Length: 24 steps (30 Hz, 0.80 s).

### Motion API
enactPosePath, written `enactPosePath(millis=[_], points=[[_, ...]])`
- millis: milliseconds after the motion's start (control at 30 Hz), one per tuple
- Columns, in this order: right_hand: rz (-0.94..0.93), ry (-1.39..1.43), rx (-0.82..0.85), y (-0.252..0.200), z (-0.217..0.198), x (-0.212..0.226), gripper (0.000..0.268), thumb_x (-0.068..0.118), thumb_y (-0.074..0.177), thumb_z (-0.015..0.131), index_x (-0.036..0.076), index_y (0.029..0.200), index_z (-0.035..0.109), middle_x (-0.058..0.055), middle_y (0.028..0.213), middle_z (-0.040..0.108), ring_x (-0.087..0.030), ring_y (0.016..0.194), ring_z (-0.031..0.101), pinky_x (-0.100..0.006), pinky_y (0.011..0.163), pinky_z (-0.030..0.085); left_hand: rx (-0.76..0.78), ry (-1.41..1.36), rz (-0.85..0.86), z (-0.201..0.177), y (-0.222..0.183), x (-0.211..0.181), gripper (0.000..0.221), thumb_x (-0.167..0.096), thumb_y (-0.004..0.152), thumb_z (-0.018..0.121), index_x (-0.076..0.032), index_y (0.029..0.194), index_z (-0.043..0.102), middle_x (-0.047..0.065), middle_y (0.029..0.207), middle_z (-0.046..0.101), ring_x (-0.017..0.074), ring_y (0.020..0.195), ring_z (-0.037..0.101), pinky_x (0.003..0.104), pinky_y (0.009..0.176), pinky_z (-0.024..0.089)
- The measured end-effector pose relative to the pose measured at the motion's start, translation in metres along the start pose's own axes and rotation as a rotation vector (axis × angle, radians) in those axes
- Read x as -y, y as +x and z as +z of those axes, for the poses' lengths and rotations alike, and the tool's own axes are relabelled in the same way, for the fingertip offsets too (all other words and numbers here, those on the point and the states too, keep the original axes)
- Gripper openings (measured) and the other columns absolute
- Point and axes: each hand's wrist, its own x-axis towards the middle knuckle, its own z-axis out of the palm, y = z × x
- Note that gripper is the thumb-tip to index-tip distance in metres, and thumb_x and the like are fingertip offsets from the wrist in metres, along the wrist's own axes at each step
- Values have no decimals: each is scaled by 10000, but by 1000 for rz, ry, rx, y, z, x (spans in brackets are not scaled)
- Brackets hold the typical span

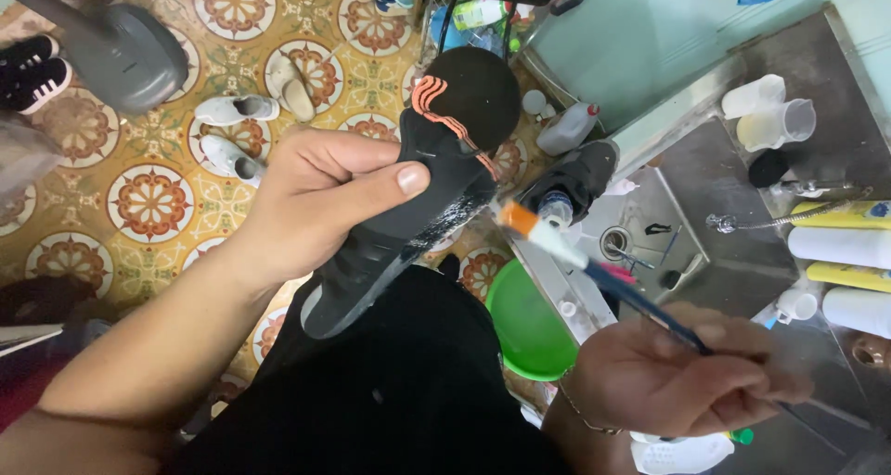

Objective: The person applies white paint to the sole edges of a black sneaker using a small brush, holding the shoe steady with one hand while dipping the brush into the paint and then painting with the other hand.

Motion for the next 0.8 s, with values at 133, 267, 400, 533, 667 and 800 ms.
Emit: enactPosePath(millis=[133,267,400,533,667,800], points=[[26,64,44,-3,0,7,568,332,1183,402,70,1633,175,-56,1129,524,-185,888,503,-351,740,390,36,-126,-1,-5,1,4,228,-71,1011,680,89,1160,744,93,1024,775,94,892,695,250,812,569],[-34,21,102,0,3,8,476,258,1169,416,33,1556,255,-90,1119,556,-255,912,511,-392,749,347,8,-179,-46,-7,-1,6,241,-62,1006,683,102,1171,742,130,1024,779,126,873,709,272,800,578],[92,136,0,-11,5,5,270,279,1194,400,121,1410,429,-105,1095,469,-181,829,457,-390,716,346,35,-202,-59,-6,0,1,253,-83,1019,663,107,1166,744,141,1014,781,135,861,721,277,786,583],[54,234,-14,5,11,17,356,263,1191,448,-44,1368,409,-142,1093,406,-197,901,524,-327,702,409,38,-208,-76,-8,-2,5,262,-100,1018,655,108,1155,740,139,989,778,131,835,715,273,761,577],[574,1035,-236,-10,25,5,204,234,1113,536,76,1148,412,-119,930,549,-135,684,562,-245,588,402,-24,-82,-8,-17,-5,3,254,-128,1039,648,93,1111,751,96,928,770,98,769,677,242,700,541],[591,966,-250,-24,23,-36,161,87,1126,576,58,1129,418,-142,934,592,-148,668,579,-241,557,472,-189,277,194,-34,-17,4,191,-151,1051,691,38,1071,710,-8,868,643,66,758,534,236,704,414]])
